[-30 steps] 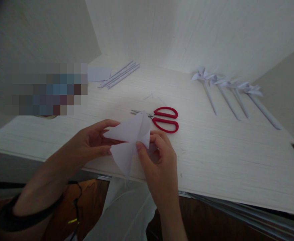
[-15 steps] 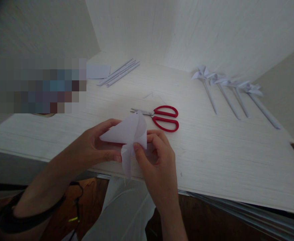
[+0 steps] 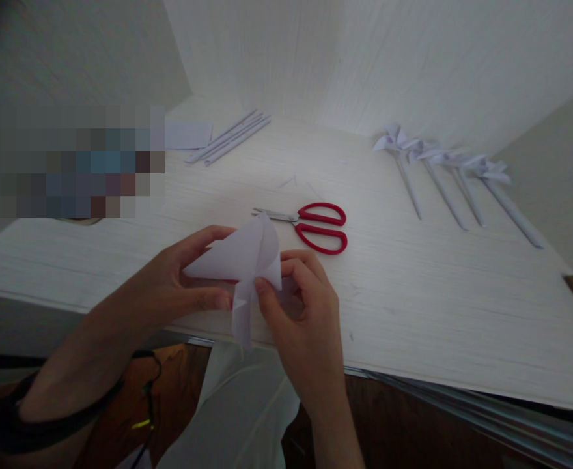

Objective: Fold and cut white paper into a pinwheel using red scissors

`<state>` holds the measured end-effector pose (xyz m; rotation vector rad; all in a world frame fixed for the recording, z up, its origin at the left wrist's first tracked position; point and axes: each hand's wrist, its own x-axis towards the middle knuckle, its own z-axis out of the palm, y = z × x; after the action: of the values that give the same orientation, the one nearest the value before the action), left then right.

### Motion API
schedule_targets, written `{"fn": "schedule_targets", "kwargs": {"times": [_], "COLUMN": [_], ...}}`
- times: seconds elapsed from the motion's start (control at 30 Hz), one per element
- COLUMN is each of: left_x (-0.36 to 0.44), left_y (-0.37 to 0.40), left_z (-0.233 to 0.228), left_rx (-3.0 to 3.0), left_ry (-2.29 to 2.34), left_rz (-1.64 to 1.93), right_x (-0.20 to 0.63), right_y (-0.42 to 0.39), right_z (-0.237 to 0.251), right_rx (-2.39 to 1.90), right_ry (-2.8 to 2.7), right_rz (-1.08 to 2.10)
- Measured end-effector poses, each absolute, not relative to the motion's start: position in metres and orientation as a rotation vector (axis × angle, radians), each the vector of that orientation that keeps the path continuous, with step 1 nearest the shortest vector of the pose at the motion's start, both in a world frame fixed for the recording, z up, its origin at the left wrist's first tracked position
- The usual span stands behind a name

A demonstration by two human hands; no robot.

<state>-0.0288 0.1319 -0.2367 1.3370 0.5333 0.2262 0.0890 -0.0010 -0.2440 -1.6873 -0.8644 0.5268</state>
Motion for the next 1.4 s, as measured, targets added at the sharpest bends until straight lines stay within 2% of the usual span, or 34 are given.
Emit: {"fn": "schedule_targets", "kwargs": {"times": [0.47,0.83,1.4], "left_x": [-0.0248,-0.0309,-0.0256], "left_y": [0.1258,0.1303,0.1288], "left_z": [-0.2389,-0.2345,-0.2349], "left_rx": [1.410,1.263,1.528], "left_ry": [0.572,0.472,0.628], "left_rz": [0.288,0.200,0.311], "right_x": [0.0876,0.0866,0.0873], "right_y": [-0.0012,0.0001,-0.0009], "right_z": [-0.2427,-0.2431,-0.2462], "right_rx": [-1.644,-1.717,-1.636], "right_ry": [-0.900,-0.921,-0.953], "right_rz": [0.529,0.460,0.445]}}
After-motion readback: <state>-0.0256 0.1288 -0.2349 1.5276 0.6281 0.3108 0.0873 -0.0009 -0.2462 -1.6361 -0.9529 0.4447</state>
